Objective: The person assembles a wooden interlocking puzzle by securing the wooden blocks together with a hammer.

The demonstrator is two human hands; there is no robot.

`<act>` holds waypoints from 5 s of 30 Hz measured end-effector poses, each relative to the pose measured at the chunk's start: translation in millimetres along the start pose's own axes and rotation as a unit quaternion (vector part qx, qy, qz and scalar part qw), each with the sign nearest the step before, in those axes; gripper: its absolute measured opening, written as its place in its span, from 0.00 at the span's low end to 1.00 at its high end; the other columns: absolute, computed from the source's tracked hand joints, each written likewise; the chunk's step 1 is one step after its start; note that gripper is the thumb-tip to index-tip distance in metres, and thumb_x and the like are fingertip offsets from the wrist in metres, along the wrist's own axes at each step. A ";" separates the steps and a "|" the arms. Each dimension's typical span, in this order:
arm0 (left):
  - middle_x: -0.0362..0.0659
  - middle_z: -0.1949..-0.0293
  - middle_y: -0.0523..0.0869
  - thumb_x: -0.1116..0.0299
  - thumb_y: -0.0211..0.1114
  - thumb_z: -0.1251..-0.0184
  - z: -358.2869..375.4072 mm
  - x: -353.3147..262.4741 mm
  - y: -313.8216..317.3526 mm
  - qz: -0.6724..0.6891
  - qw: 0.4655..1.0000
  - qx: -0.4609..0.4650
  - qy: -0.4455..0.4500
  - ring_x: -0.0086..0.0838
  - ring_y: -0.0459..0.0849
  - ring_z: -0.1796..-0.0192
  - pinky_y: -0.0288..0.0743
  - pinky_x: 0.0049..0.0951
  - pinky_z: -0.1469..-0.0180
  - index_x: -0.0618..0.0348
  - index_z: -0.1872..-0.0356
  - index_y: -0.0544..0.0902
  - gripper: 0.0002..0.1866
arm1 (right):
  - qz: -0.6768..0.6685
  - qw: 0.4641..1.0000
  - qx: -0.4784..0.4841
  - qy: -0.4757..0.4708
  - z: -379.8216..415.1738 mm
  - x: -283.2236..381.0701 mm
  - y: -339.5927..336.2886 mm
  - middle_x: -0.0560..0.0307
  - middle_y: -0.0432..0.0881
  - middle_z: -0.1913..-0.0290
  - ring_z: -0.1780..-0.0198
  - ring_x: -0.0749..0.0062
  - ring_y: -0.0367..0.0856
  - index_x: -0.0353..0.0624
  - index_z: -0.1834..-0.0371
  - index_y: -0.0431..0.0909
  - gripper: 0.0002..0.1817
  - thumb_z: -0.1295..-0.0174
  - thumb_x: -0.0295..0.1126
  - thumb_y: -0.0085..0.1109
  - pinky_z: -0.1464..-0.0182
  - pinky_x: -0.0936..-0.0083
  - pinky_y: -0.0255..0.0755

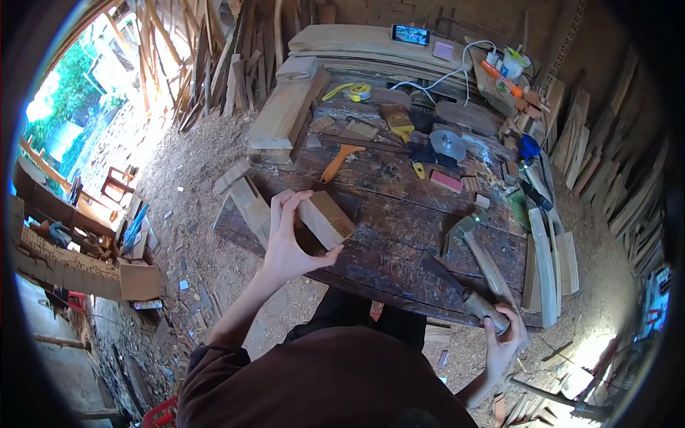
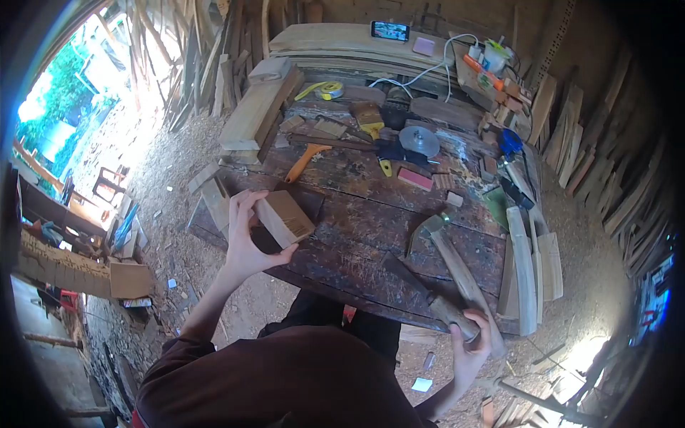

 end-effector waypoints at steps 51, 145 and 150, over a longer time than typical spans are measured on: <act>0.38 0.69 0.87 0.72 0.71 0.37 -150.8 33.5 -76.5 0.051 0.997 -0.008 -0.054 0.15 0.81 0.68 0.73 0.20 0.66 0.64 0.54 0.84 0.12 | 0.172 0.954 -0.101 -0.225 -1.6 87.8 66.9 0.43 0.78 0.40 0.32 0.45 0.71 0.34 0.55 0.81 0.11 0.41 0.20 0.62 0.30 0.54 0.61; 0.47 0.64 0.80 0.77 0.60 0.26 -11.6 -5.5 31.9 0.370 0.894 -0.238 -0.086 0.26 0.79 0.60 0.72 0.26 0.52 0.59 0.53 0.67 0.10 | -0.100 0.980 0.072 -0.157 -44.5 78.2 169.2 0.45 0.55 0.26 0.27 0.57 0.65 0.43 0.23 0.54 0.53 0.54 0.11 0.72 0.32 0.63 0.73; 0.47 0.63 0.80 0.76 0.60 0.26 -14.3 -32.5 12.1 0.356 0.888 -0.284 -0.064 0.26 0.79 0.60 0.71 0.26 0.51 0.60 0.53 0.67 0.10 | -0.148 0.980 0.081 -0.108 -47.7 73.0 173.7 0.45 0.59 0.26 0.34 0.58 0.74 0.44 0.22 0.53 0.54 0.54 0.13 0.74 0.34 0.65 0.74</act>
Point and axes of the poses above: each hand's wrist, its own z-axis away from the middle knuckle, its own y-axis out of the palm, x = y × z, the point moved 10 cm from there along -z, towards the middle knuckle
